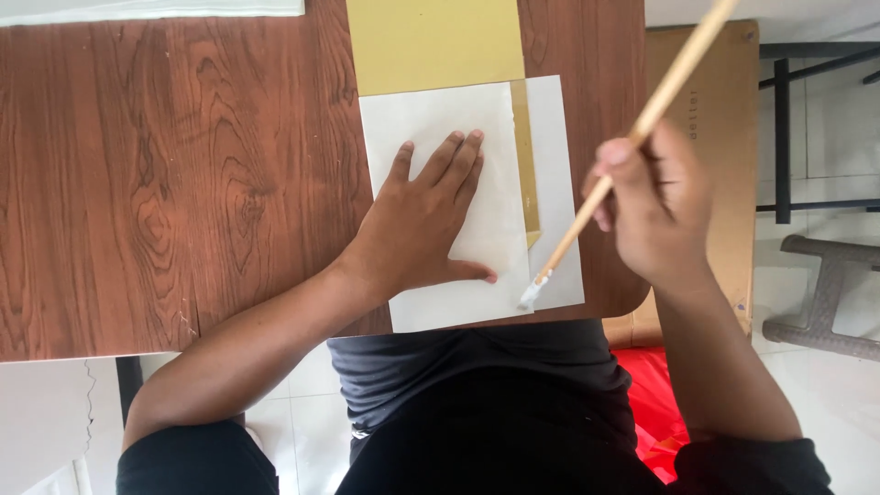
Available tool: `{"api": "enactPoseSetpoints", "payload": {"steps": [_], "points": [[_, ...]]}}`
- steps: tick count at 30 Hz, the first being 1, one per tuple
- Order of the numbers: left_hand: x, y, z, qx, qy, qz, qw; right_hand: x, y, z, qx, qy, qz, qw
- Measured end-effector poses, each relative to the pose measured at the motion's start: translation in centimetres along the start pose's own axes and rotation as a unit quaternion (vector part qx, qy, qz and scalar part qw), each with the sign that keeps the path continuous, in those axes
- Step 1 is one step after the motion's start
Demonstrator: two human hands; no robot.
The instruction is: Folding paper sheets and applying glue with a brush to assemble paper bags.
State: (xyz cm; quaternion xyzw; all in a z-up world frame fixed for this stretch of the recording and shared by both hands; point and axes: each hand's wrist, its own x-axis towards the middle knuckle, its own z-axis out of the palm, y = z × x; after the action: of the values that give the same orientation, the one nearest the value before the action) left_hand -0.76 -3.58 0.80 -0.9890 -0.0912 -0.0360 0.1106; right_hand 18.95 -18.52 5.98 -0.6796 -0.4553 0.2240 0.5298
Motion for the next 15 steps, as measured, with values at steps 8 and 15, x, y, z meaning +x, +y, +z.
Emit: {"api": "enactPoseSetpoints", "payload": {"steps": [8,15], "points": [[0.0,0.0,0.1,-0.056,0.006,-0.016,0.998,1.5,0.0,1.3,-0.069,-0.027,-0.028,0.997],[0.1,-0.1,0.1,-0.084,0.019,-0.023,0.996,-2.0,1.5,0.4,-0.151,0.093,-0.124,0.976]]}}
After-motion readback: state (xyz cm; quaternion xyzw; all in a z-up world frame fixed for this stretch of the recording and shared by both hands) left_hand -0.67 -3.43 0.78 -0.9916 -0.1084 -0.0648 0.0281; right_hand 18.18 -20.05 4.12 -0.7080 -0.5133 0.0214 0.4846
